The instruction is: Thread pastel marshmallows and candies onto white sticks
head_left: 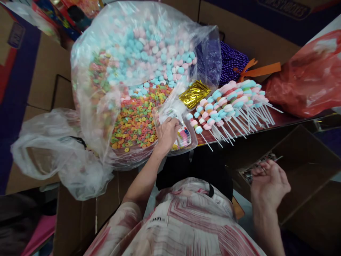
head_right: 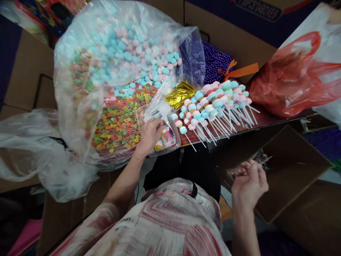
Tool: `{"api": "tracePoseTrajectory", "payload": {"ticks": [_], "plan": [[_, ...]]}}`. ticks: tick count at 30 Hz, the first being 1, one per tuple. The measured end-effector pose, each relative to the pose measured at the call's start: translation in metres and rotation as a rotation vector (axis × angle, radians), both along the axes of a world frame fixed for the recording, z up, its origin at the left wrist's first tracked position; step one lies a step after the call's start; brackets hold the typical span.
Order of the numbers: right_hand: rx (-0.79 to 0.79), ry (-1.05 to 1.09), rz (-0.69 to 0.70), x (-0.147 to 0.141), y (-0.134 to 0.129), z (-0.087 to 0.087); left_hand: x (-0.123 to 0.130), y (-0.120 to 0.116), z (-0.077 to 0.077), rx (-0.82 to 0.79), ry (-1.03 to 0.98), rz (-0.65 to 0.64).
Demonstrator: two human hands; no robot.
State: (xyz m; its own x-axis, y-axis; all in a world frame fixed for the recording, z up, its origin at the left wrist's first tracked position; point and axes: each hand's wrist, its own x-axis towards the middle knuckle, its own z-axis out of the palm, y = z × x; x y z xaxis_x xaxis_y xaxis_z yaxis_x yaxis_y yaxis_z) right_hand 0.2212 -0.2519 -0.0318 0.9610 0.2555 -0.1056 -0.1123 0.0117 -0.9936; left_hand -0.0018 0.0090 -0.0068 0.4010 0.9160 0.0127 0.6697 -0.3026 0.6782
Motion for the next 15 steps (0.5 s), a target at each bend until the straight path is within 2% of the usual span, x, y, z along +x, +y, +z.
{"api": "tracePoseTrajectory", "payload": {"ticks": [3,6,8,9,11,13,15], "plan": [[-0.028,-0.178,0.125,-0.042,0.038,0.024,0.0,-0.004,-0.001,0.039,-0.185,0.066],[-0.11,-0.239,0.494,-0.084,0.077,0.037,-0.002,-0.015,0.006,0.041,-0.379,0.053],[-0.091,-0.228,0.645,-0.103,0.102,0.038,-0.002,-0.024,0.013,0.048,-0.469,0.028],[-0.082,-0.2,0.677,-0.11,0.113,0.037,-0.002,-0.029,0.016,0.05,-0.511,0.016],[-0.033,-0.138,0.655,-0.118,0.133,0.033,0.001,-0.04,0.02,0.037,-0.596,0.021],[0.032,-0.045,0.613,-0.121,0.148,0.029,0.004,-0.05,0.019,-0.028,-0.71,0.104],[0.086,0.029,0.599,-0.12,0.156,0.027,0.008,-0.057,0.015,-0.198,-0.873,0.224]]}}
